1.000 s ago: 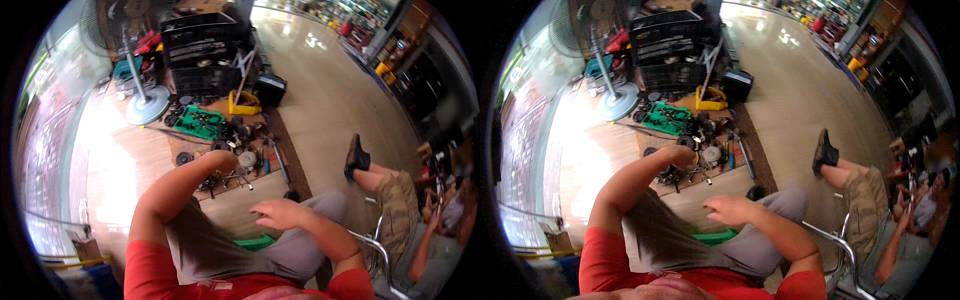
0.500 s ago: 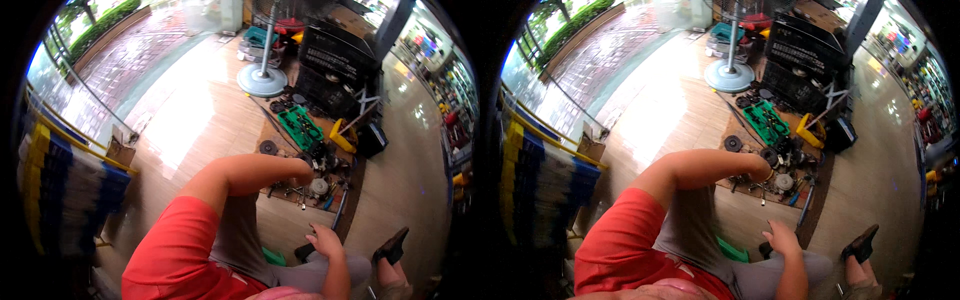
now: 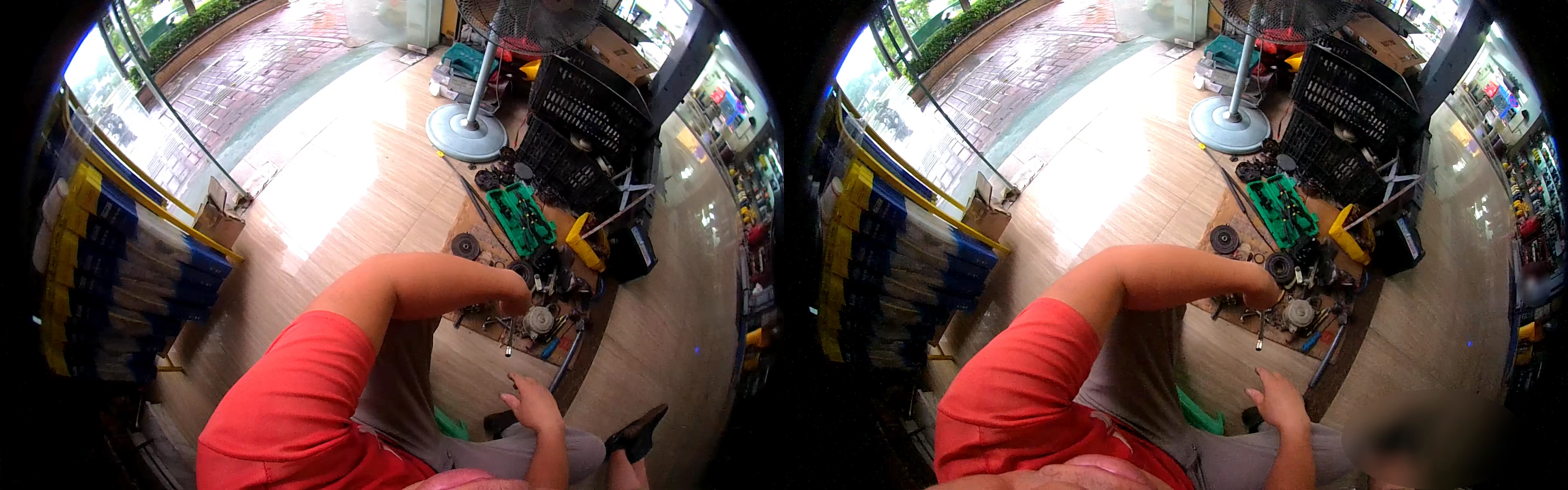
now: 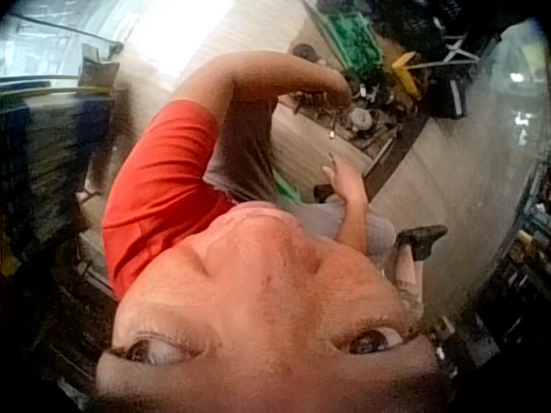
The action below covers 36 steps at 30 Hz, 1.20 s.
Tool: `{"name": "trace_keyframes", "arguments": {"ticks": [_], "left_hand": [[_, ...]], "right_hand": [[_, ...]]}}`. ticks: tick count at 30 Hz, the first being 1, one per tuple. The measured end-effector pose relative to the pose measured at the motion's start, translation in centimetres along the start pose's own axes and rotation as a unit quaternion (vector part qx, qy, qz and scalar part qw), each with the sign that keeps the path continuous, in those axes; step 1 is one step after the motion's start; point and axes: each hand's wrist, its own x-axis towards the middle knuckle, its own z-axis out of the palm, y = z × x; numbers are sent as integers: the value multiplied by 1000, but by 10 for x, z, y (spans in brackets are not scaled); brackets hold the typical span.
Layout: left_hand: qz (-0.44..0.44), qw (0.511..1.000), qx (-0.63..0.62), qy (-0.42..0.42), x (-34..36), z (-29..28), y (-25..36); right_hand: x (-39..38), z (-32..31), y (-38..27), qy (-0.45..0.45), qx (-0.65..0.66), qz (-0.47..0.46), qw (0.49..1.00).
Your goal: The person uses a wrench and their hands to disassemble and inspect a mechanical component on a piece of cardboard on the floor.
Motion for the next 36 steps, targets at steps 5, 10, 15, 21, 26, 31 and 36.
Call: {"name": "trace_keyframes", "arguments": {"ticks": [5,10,15,21,26,31,36], "left_hand": [[-53,994,-93,14,-4,7,5],[-44,991,-122,34,-17,-15,11],[-15,995,-89,38,2,6,0],[16,1000,-3,17,-19,0,-1],[19,1000,-2,19,-10,-10,1],[40,996,60,43,4,39,-26],[-58,984,-138,95,-8,-10,8]], "right_hand": [[-3,5,-6,6,2,-19,1000],[-7,9,-5,-1,9,4,1000],[-7,2,-4,3,20,-16,1000],[6,13,19,-24,9,-32,999],[-1,23,31,-6,27,-29,999],[8,36,30,-6,-10,-29,1000],[-10,29,34,10,-34,-28,999]]}}
